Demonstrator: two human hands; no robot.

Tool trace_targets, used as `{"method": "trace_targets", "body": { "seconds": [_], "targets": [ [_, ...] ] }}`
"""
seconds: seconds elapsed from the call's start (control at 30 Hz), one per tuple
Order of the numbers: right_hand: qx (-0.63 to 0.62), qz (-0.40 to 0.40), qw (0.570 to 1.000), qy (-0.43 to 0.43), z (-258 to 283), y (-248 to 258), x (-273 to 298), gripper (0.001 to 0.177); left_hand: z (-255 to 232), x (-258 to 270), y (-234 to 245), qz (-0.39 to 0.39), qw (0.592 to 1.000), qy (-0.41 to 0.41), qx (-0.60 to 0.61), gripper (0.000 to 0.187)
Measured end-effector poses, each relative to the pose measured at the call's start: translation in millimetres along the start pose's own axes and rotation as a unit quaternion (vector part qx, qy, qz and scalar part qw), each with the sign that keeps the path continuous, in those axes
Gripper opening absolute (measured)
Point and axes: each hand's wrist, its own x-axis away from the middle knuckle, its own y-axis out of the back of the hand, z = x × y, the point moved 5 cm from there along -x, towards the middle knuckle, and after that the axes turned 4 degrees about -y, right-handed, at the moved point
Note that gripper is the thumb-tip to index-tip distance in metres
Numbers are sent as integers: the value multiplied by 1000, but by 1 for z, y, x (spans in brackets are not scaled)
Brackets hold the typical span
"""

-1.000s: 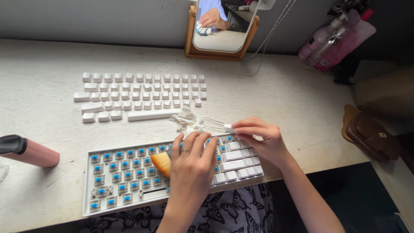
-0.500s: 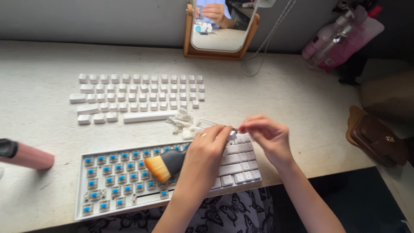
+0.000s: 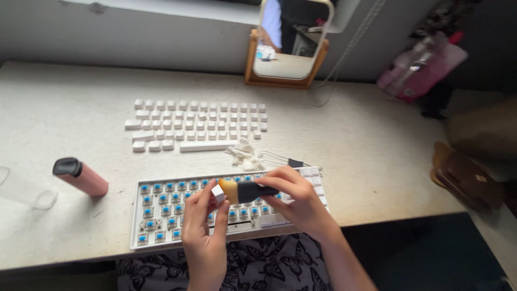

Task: The person places white keycaps onto a mechanical keyboard base one by one. They use a brush to clean the switches and a keycap puller to adjust the placement of the keys. The person works methodically across the keyboard, ensuring each keycap is properly seated.

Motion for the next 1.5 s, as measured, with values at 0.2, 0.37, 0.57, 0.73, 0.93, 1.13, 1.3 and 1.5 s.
{"method": "trace_targets", "body": {
  "seconds": [0.2, 0.37, 0.57, 0.73, 0.93, 1.13, 1.3, 1.5],
  "targets": [
    [-243, -198, 931, -185, -10, -5, 80, 29, 11, 5, -40, 89, 991, 44, 87, 48],
    [-428, -338, 820, -172, -36, -17, 101, 22, 10, 11, -73, 145, 962, 44, 226, 48],
    [-401, -374, 812, -200, -67, -25, 100, 36, 8, 8, -95, 184, 927, 72, 319, 41],
    [-257, -334, 876, -233, -71, -24, 107, 37, 4, -1, -93, 178, 956, 1, 234, 42],
    [-237, -337, 850, -329, -69, -14, 110, 31, 7, -4, -112, 113, 985, -32, 127, 50],
    [-61, -329, 939, -81, -17, 16, 91, 27, -3, 0, -106, 48, 983, -179, 5, 55],
    [-77, -302, 946, -93, -3, 25, 73, 23, -9, 10, -110, 3, 982, -185, -33, 71],
    [-10, -292, 956, -37, 7, 33, 67, 23, -11, 14, -109, -1, 980, -188, 64, 91]
  ]
}}
